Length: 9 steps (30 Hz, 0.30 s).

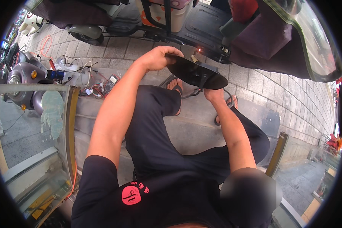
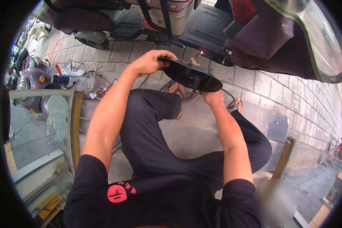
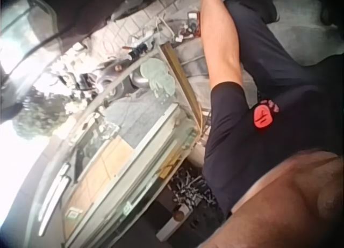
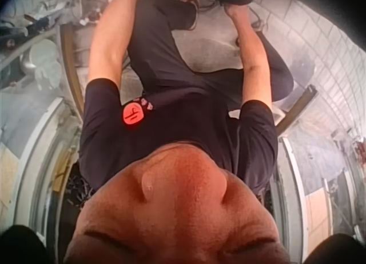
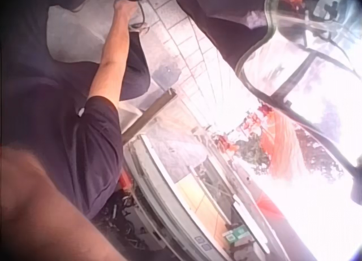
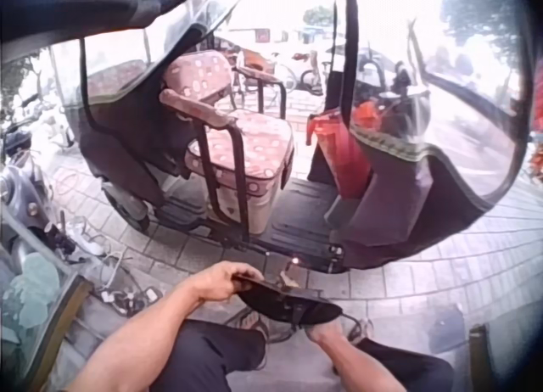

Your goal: The person sits on the ground and uses a welding torch to join metal parts of a scooter frame. They hold a welding mask in one hand and the torch in the other, creating sparks as they weld the frame.

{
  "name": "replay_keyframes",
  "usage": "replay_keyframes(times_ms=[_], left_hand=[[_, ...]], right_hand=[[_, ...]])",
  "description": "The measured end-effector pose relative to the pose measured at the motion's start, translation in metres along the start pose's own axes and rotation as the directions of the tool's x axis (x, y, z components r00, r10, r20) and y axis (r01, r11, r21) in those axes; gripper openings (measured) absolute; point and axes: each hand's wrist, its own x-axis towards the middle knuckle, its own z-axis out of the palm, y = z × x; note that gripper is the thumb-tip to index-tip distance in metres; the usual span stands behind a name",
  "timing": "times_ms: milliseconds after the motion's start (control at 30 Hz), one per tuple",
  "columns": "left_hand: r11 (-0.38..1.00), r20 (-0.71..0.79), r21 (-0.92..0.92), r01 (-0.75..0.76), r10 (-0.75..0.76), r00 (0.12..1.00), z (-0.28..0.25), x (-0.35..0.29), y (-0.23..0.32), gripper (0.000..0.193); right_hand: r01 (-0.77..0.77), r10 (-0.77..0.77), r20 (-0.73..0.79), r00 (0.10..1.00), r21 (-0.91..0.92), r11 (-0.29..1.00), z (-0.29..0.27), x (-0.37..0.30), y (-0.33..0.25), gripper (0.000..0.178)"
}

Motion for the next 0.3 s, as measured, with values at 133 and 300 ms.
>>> replay_keyframes(times_ms=[133, 300], left_hand=[[1.000, -0.030, 0.030, -0.004, 0.005, 1.000, 0.0021, 0.0012, 0.0039, 0.028], [0.999, -0.017, -0.028, -0.016, 0.016, 1.000, -0.0007, 0.0007, 0.0013, 0.029]], right_hand=[[-0.052, 0.052, 0.059, 0.997, 0.001, 0.999, 0.0050, 0.0015, 0.0074, 0.045], [-0.038, 0.038, 0.058, 0.998, 0.004, 0.999, 0.0062, 0.0055, 0.0044, 0.051]])
